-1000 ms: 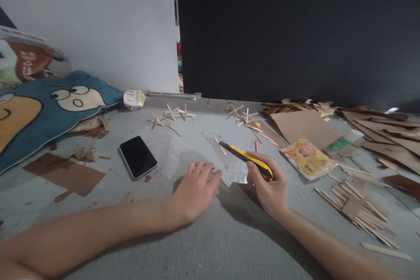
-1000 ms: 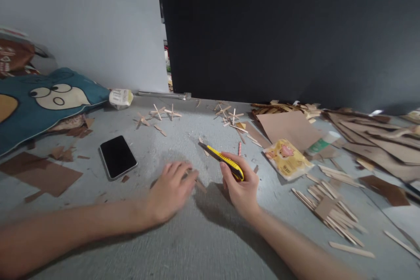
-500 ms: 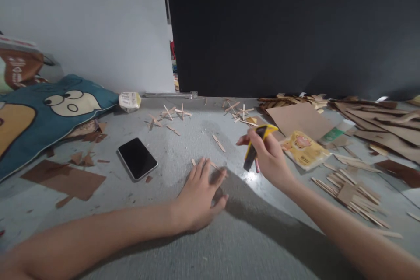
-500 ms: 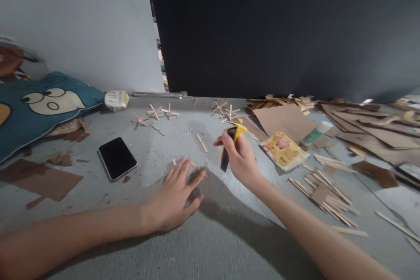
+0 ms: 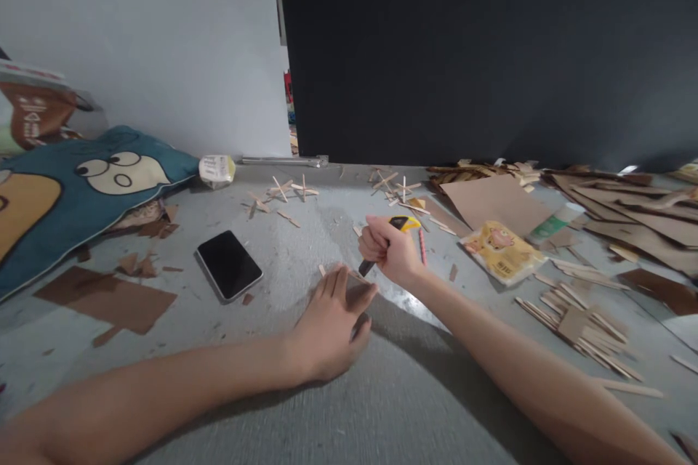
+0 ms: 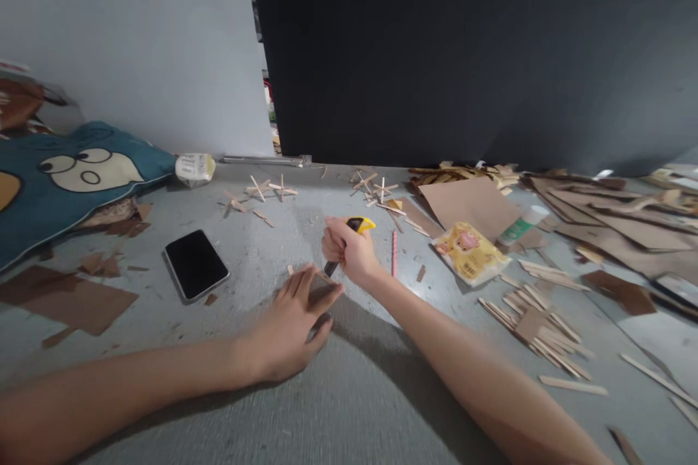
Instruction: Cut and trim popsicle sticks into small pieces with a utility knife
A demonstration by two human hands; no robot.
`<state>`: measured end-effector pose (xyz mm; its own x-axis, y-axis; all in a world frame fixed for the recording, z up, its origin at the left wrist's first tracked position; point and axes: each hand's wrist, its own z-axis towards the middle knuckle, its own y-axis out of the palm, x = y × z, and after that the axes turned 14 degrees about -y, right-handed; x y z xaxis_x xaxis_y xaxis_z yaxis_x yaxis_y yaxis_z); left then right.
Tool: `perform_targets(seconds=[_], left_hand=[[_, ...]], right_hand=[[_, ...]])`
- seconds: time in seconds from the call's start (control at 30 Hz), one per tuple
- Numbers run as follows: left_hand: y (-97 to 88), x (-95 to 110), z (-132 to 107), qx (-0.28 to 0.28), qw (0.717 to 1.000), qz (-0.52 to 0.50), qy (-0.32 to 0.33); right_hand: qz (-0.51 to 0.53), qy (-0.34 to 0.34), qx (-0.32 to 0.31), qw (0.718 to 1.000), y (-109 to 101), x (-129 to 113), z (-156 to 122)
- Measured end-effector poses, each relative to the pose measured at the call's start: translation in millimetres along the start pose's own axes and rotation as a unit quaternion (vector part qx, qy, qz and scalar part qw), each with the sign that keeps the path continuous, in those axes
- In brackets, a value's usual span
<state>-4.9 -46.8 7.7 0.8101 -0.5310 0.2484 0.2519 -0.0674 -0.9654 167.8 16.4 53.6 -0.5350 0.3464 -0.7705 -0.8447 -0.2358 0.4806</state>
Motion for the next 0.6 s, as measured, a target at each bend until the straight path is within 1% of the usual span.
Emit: perform_targets(seconds=[0.17, 0.33, 0.47, 0.6], left_hand=[[-0.4, -0.9, -1.5, 0.001, 1.0, -0.005, 0.006], [-5.8, 2.1, -0.5, -0.015, 1.0, 0.017, 0.002], [-6.5, 3.0, -0.6, -0.005, 1.0, 0.014, 0.007], [-3.1, 1.7, -1.5, 0.011, 1.0, 0.012, 0.009]], right_hand=[[-0.006, -0.065, 0.011, 0.998, 2.4, 13.1, -10.6], [0.0, -0.054, 0.016, 0.998, 0.2, 21.6, -12.3], [-0.005, -0.056, 0.023, 0.998, -0.9, 23.0, -12.4], [-0.005, -0.052, 0.033, 0.998, 1.4, 21.0, -12.4]])
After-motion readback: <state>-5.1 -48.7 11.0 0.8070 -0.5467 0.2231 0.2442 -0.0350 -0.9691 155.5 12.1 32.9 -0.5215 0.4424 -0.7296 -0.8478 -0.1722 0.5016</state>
